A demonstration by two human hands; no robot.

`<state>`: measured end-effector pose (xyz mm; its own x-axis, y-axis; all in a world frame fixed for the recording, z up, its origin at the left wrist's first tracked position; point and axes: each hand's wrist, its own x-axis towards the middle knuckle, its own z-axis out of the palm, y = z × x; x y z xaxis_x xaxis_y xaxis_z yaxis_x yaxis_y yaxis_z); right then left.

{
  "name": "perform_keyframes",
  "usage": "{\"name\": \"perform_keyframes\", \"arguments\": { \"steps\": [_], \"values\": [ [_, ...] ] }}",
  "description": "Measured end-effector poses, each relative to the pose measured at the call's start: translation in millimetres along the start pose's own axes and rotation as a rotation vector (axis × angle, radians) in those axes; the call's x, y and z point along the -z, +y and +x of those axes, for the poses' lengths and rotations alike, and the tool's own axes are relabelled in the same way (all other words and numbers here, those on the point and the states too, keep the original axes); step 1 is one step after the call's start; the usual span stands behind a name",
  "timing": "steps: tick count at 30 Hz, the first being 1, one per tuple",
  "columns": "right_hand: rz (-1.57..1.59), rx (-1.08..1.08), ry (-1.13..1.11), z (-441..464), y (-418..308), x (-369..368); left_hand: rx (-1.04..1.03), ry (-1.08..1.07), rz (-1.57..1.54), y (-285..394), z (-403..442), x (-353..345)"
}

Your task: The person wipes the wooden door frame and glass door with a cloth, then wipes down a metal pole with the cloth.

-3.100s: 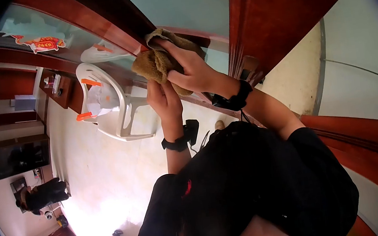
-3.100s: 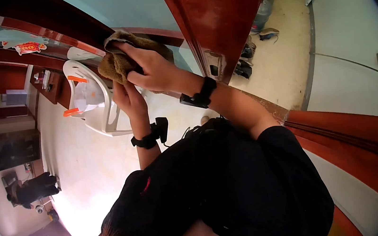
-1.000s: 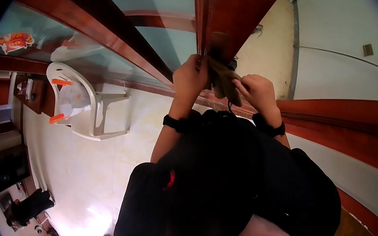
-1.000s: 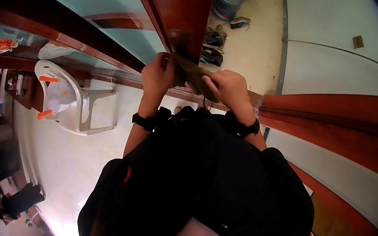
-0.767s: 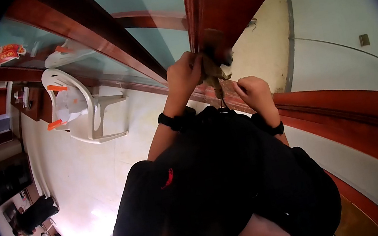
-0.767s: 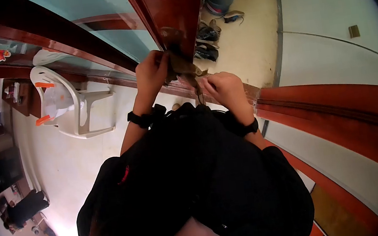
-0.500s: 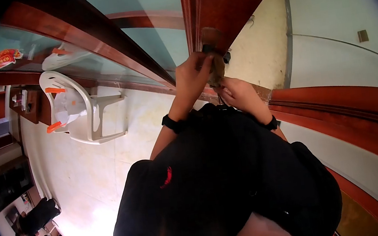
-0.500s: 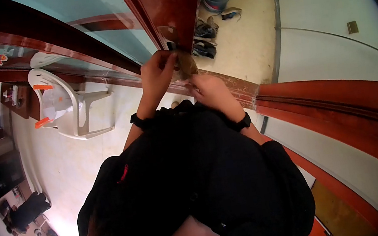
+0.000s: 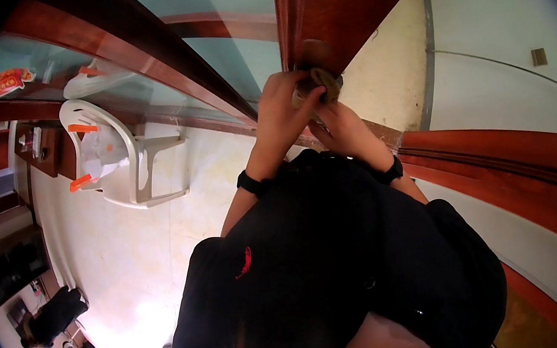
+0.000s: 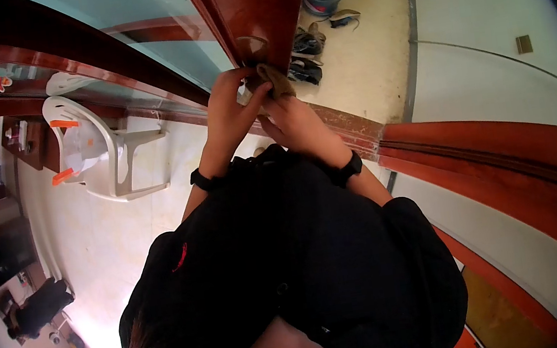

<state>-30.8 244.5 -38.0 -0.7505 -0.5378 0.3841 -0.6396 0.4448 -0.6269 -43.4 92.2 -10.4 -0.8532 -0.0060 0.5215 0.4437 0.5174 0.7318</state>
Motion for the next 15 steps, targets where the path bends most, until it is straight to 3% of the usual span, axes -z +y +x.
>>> {"name": "perform_keyframes", "arguments": {
  "steps": [7, 12, 15],
  "values": [
    [0.046, -0.078, -0.132, 16, 3, 7, 0.058, -0.051, 0.016, -10, 0, -4],
    [0.002, -0.051, -0.051, 14, 5, 6, 0.234, -0.131, 0.009, -15, -1, -6],
    [-0.061, -0.102, 0.04, 11, -1, 13, 0.236, -0.101, 0.007, -13, -1, -6]
  ]
}}
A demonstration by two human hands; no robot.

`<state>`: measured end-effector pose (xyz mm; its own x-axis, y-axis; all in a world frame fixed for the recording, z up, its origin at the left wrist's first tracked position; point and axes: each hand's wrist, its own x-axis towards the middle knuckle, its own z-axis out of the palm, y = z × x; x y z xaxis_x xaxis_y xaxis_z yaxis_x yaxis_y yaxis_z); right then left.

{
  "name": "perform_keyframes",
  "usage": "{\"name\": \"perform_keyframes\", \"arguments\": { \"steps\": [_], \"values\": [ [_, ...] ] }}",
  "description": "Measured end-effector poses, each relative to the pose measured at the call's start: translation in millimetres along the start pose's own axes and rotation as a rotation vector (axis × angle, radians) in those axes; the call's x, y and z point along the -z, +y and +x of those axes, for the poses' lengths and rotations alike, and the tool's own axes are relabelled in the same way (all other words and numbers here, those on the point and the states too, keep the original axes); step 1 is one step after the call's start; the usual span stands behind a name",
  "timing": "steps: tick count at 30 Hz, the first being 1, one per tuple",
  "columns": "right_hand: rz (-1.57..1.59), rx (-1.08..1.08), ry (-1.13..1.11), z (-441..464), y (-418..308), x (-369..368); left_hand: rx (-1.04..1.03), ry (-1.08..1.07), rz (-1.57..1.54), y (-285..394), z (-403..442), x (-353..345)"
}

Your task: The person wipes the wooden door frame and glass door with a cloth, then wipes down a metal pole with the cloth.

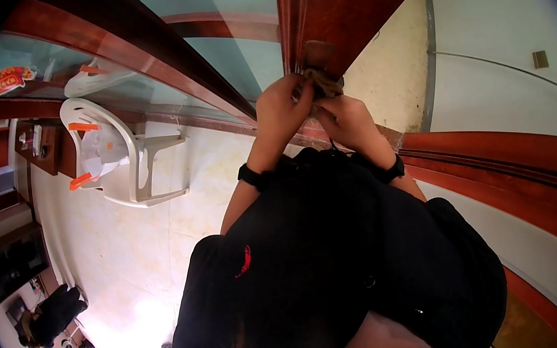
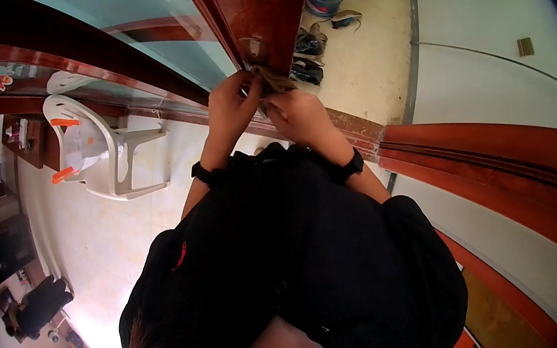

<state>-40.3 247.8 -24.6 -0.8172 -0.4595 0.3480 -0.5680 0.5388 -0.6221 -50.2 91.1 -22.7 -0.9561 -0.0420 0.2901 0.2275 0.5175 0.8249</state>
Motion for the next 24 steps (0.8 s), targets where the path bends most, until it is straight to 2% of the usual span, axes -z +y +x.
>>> {"name": "perform_keyframes", "arguments": {
  "steps": [1, 3, 6, 12, 16, 24],
  "values": [
    [0.001, 0.0, 0.0, -3, 2, -1, 0.0, 0.0, 0.001, 1, 0, 0],
    [-0.043, 0.001, 0.234, -10, 8, -5, 0.034, -0.011, -0.003, 3, 1, 0],
    [-0.035, 0.007, 0.284, -11, 8, -4, 0.039, 0.003, 0.004, 5, 2, 1],
    [-0.042, 0.071, 0.198, -11, 10, -6, 0.021, 0.01, 0.041, 11, 9, 3],
    [-0.031, 0.086, 0.209, -10, 9, -8, 0.03, -0.006, 0.052, 12, 10, 3],
    [0.002, 0.145, 0.244, -3, 2, -1, 0.013, 0.091, -0.038, 21, 10, 3]
  ]
}}
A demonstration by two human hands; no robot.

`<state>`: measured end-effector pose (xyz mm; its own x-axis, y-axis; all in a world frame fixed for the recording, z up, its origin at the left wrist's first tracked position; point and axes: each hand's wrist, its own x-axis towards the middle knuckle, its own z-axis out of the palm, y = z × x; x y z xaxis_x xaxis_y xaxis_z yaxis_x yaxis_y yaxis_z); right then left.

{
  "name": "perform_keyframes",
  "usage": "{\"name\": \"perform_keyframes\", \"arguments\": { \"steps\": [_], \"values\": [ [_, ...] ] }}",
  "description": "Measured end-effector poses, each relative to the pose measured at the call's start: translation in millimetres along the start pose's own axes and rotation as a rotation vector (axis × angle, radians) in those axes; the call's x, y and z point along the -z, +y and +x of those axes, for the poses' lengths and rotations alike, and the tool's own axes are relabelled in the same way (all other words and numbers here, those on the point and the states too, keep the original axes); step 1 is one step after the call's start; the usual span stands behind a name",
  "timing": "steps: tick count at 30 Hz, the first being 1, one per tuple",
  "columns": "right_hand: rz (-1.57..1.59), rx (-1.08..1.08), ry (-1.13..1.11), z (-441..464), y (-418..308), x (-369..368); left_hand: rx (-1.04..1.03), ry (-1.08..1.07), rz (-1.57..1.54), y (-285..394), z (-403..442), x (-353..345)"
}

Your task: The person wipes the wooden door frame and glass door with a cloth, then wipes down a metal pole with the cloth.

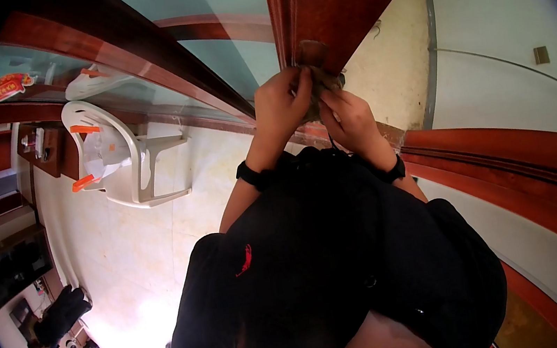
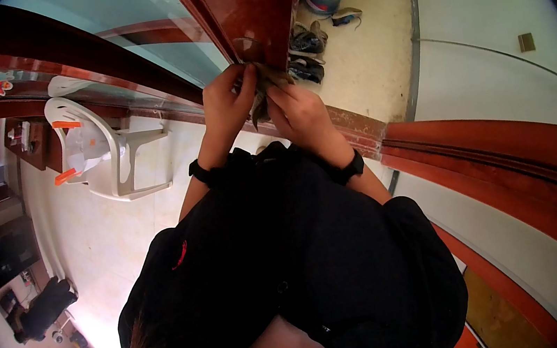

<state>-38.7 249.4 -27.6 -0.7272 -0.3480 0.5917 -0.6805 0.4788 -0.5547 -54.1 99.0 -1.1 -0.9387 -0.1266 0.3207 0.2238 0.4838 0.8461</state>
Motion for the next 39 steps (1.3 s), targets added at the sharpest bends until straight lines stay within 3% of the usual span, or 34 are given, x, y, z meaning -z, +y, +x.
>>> {"name": "perform_keyframes", "arguments": {
  "steps": [13, 24, 39],
  "values": [
    [0.027, -0.047, -0.049, 0, 4, -1, 0.086, 0.016, 0.1, 0, 2, -3],
    [0.034, -0.111, -0.157, -11, 10, -5, 0.29, -0.139, 0.137, -21, -2, -9],
    [0.009, -0.135, -0.294, -24, 15, -8, 0.394, -0.258, 0.009, -40, -6, -16]
  ]
}}
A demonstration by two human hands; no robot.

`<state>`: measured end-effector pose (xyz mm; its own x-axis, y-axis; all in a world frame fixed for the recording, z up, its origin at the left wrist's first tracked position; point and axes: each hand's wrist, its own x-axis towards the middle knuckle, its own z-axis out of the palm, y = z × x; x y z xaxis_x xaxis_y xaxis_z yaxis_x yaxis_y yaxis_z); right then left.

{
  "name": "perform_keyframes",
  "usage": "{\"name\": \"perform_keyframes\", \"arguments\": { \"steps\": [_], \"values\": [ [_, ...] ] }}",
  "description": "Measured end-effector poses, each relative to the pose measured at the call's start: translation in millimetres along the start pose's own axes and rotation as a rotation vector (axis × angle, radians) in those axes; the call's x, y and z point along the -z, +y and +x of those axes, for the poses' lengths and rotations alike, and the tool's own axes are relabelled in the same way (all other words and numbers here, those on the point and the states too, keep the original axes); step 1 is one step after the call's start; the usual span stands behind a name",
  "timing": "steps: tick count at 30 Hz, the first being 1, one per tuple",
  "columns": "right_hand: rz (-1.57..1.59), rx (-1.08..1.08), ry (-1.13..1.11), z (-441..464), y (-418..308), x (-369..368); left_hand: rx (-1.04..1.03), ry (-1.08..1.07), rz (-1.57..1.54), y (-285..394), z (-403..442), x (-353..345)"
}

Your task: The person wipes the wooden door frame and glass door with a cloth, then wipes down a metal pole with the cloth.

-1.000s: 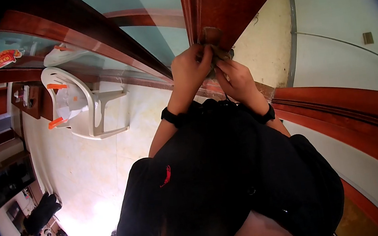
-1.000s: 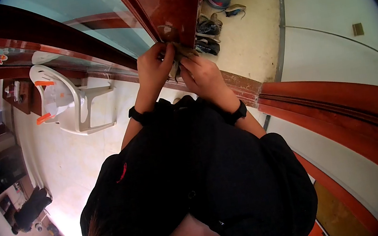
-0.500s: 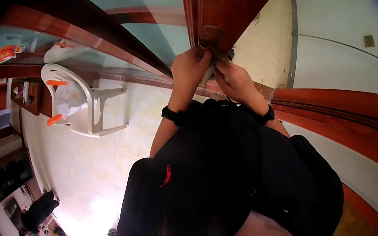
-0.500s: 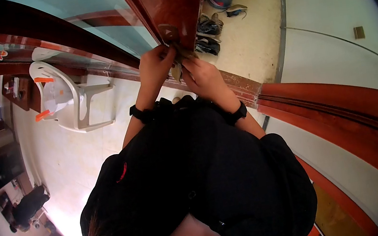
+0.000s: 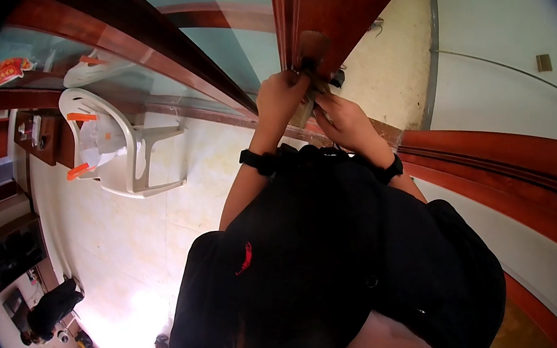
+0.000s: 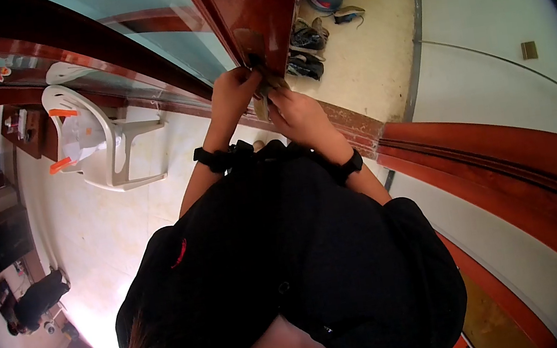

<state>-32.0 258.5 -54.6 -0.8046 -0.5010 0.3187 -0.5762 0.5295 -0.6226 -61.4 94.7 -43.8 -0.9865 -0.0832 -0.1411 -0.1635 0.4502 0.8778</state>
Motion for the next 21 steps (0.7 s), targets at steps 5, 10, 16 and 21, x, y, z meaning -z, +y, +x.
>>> {"name": "perform_keyframes", "arguments": {
  "steps": [5, 10, 16, 21],
  "values": [
    [-0.002, 0.01, 0.005, -2, -2, 2, 0.018, -0.031, -0.104, 2, 0, 0],
    [-0.01, 0.0, -0.007, -4, -3, 2, 0.002, -0.011, -0.106, -2, 1, -3],
    [0.009, 0.006, -0.032, -7, 0, 1, -0.003, -0.014, -0.059, -13, -1, -8],
    [0.047, 0.028, -0.135, -10, -1, 1, -0.046, -0.068, 0.009, -23, -14, -9]
  ]
}}
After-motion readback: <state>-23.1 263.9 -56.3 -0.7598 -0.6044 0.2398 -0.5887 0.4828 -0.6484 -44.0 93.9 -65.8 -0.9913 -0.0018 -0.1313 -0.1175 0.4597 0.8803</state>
